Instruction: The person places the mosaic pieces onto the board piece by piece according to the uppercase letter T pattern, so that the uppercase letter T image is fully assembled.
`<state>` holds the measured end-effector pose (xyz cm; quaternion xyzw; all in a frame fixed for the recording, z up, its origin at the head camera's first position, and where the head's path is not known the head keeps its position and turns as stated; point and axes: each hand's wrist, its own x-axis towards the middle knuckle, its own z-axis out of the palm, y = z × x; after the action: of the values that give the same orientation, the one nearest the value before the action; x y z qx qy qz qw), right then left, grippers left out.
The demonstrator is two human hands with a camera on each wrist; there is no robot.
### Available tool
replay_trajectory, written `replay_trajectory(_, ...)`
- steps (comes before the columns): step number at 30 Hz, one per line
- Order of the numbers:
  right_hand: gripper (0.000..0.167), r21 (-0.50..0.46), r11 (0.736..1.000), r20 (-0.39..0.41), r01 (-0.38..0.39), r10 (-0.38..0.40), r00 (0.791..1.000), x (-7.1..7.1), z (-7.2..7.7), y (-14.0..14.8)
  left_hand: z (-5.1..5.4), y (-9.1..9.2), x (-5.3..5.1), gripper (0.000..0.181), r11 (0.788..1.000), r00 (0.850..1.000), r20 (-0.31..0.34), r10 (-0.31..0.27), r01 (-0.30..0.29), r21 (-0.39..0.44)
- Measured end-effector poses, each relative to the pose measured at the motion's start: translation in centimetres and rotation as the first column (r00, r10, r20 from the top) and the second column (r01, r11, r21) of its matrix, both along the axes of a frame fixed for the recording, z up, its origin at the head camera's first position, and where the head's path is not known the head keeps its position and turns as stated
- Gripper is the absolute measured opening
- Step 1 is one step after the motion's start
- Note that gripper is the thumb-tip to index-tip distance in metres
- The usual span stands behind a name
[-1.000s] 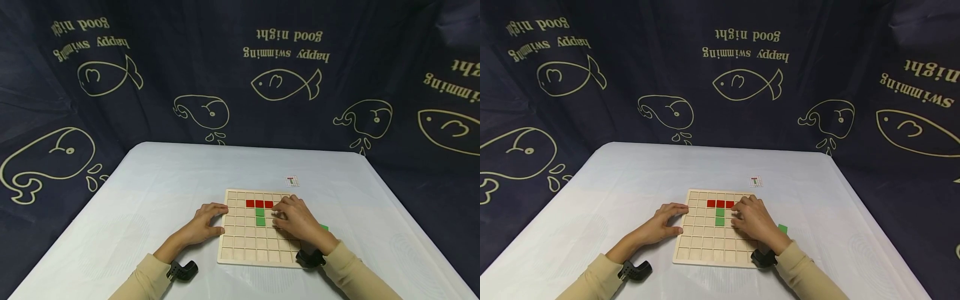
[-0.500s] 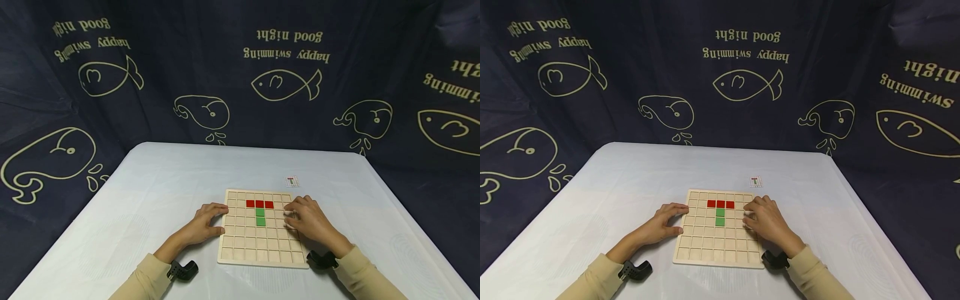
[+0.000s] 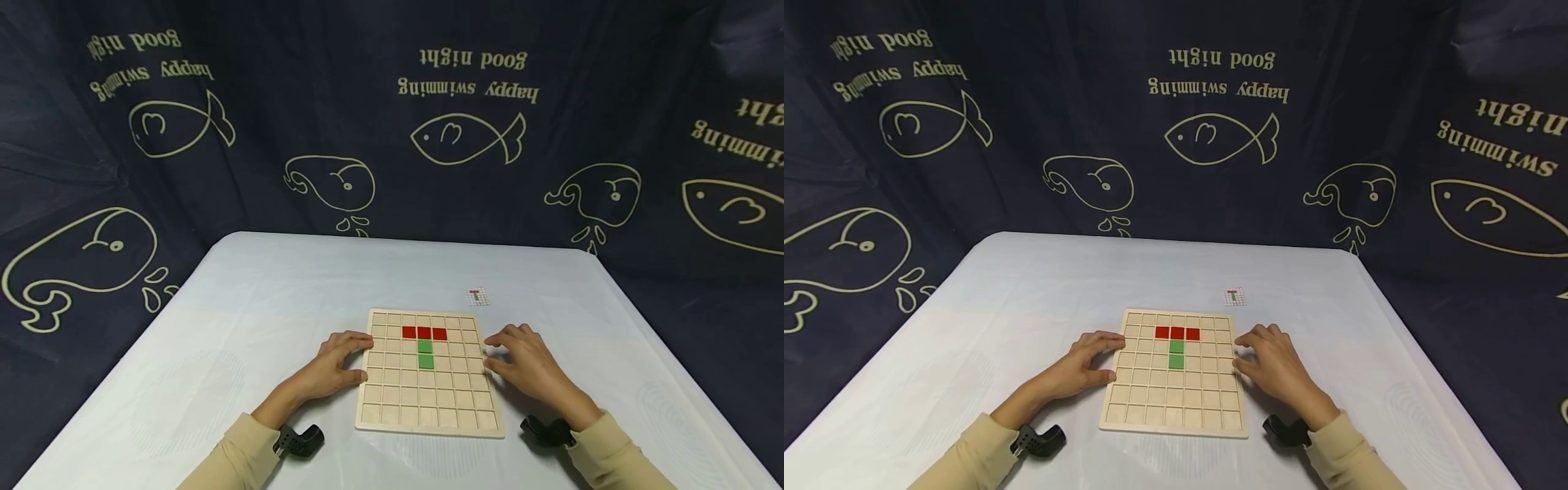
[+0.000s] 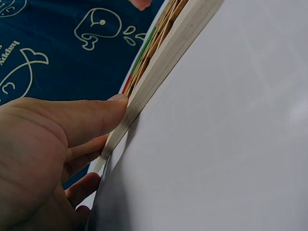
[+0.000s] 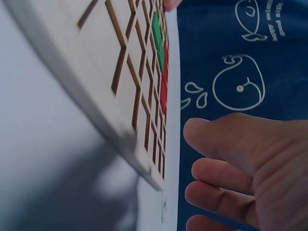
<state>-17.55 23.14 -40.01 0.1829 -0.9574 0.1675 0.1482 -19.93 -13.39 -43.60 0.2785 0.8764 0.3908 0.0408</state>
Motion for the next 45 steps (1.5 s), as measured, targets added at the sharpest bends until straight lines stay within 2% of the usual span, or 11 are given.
replay_trajectory(9, 0.028, 0.011, 0.998, 0.034, 0.054, -0.054, 0.998, 0.8, 0.0, 1.5, 0.0, 0.1, -0.1, 0.054, 1.000, 1.000, -0.015, -0.003, 0.003, 0.007)
replay_trajectory(22, 0.030, 0.054, 0.994, 0.056, 0.100, -0.103, 0.993, 1.5, -1.0, 3.1, 0.0, 0.0, 0.0, 0.054, 1.000, 1.000, -0.015, -0.008, 0.008, 0.006)
replay_trajectory(45, 0.028, 0.092, 0.987, 0.068, 0.135, -0.142, 0.988, 2.0, -1.7, 5.3, -0.1, 0.0, -0.1, 0.055, 1.000, 1.000, 0.000, -0.006, 0.006, 0.012)
